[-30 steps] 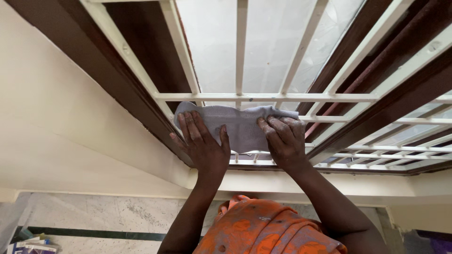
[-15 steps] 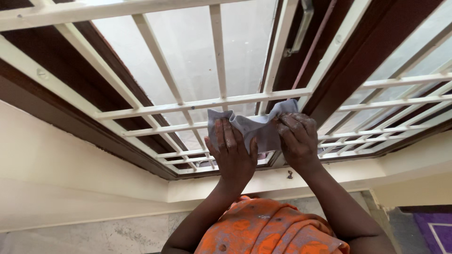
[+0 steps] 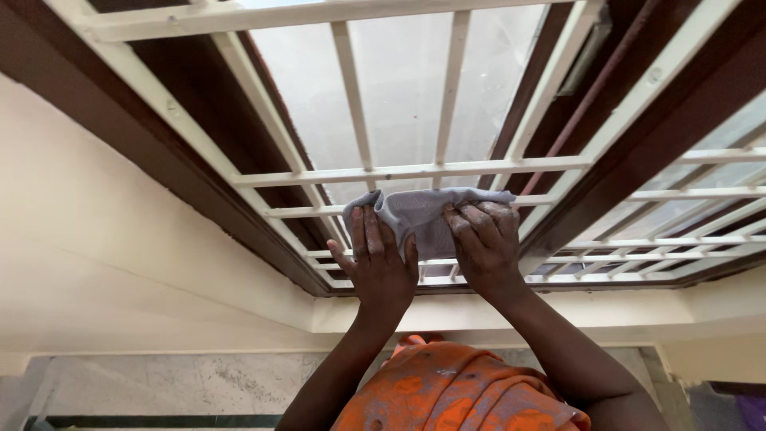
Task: The person cleans a window by wiping the glass panes and metal grill with a cloth.
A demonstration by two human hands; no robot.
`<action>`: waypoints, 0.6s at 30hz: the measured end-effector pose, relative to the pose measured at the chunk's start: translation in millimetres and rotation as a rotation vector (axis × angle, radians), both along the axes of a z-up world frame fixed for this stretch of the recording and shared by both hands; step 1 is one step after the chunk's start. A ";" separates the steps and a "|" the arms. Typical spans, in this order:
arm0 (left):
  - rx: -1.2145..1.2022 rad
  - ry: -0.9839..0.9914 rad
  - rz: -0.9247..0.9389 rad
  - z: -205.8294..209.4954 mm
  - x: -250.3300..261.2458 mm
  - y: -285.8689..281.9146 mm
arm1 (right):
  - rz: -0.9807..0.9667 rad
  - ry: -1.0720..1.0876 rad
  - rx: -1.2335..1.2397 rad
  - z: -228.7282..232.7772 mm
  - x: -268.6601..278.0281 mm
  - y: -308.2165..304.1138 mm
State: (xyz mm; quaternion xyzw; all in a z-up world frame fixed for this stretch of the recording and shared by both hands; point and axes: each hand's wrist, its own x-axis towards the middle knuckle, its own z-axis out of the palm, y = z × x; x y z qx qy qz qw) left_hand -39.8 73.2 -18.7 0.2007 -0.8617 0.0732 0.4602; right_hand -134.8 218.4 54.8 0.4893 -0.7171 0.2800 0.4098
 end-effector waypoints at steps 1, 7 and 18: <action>-0.002 0.000 0.013 0.3 5.2 -9.0 | 0.024 0.008 -0.001 -0.8 2.7 -10.6; 0.023 0.001 0.111 10.5 39.7 -60.3 | 0.144 0.019 0.004 -2.8 29.3 -67.9; 0.075 0.034 0.100 22.2 53.6 -78.9 | 0.184 0.020 0.027 -5.3 45.8 -108.2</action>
